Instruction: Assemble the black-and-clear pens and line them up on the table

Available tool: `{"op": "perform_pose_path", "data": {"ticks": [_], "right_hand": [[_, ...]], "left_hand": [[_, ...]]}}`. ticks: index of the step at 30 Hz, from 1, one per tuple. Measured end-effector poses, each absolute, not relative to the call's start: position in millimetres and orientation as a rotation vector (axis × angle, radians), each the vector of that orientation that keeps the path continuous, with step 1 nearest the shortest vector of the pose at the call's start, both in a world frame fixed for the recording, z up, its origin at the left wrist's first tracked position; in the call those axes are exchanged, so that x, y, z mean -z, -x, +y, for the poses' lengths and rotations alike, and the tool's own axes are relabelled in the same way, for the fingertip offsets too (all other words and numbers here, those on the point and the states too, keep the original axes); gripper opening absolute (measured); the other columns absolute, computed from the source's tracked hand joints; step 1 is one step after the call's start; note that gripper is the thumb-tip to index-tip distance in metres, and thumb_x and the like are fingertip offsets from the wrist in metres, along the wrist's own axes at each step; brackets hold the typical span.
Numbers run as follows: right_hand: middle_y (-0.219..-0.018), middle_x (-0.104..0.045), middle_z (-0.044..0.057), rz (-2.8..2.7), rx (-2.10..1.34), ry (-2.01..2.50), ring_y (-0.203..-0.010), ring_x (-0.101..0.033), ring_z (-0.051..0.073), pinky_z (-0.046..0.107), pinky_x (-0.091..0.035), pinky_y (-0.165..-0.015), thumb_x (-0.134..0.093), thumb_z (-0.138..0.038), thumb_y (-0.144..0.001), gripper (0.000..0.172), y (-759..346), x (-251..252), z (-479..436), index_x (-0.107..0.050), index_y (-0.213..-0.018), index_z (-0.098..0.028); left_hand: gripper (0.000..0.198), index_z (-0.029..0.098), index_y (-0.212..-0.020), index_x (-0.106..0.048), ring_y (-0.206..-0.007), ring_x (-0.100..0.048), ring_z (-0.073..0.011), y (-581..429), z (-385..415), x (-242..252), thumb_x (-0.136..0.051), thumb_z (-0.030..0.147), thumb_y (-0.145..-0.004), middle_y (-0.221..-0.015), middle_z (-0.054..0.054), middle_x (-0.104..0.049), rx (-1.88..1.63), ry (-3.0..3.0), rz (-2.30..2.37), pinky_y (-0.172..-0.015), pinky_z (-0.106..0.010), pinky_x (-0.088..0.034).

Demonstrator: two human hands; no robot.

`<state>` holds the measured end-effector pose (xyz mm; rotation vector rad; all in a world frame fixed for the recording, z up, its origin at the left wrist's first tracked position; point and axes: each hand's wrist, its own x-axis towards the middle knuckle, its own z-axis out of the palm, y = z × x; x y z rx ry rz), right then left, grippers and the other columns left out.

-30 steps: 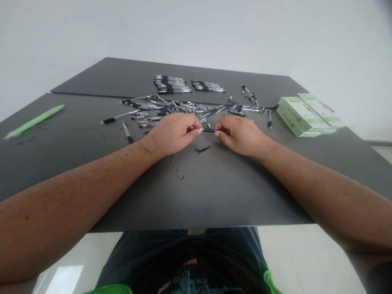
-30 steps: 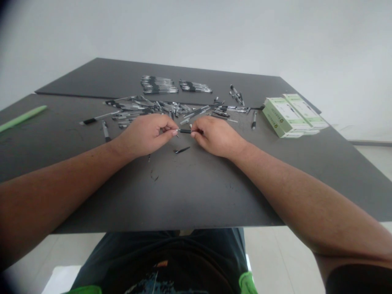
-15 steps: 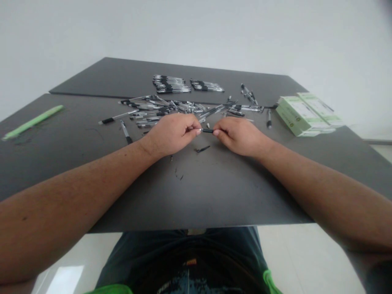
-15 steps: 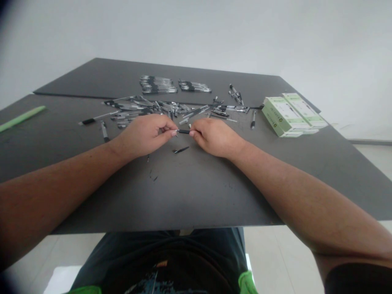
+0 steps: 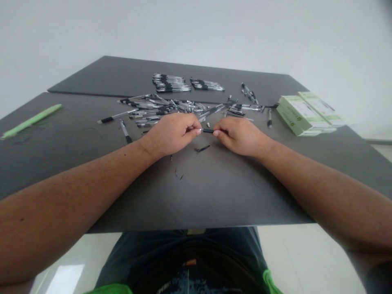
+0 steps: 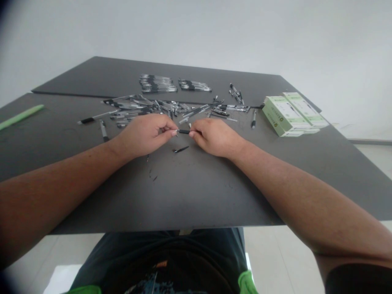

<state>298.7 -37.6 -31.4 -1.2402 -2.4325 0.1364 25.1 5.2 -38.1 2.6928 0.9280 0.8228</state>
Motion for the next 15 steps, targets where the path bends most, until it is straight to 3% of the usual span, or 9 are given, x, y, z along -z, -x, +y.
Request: {"op": "perform_pose_path", "data": {"ticks": [4, 15], "right_hand": [[-0.095, -0.080, 0.009, -2.371, -0.174, 1.246, -0.085, -0.071, 0.026, 0.036, -0.048, -0.079, -0.066, -0.035, -0.100, 0.018, -298.7, 32.0, -38.1, -0.074, -0.107, -0.021], [-0.092, -0.078, 0.009, -2.396, -0.150, 1.253, -0.083, -0.068, 0.026, 0.036, -0.045, -0.078, -0.061, -0.035, -0.103, 0.020, -298.2, 30.0, -38.2, -0.075, -0.104, -0.021]], "left_hand": [[0.026, 0.022, -0.105, -0.083, -0.089, -0.076, -0.0262, -24.3, 5.5, 37.4, -0.063, 0.038, -0.104, -0.093, -0.006, -0.083, -0.824, -2.707, 0.919, -0.083, -0.040, -0.054], [0.027, 0.022, -0.103, -0.082, -0.090, -0.076, -0.0272, -25.0, 5.4, 36.6, -0.061, 0.039, -0.105, -0.094, -0.007, -0.083, -0.811, -2.743, 0.942, -0.085, -0.041, -0.056]]}}
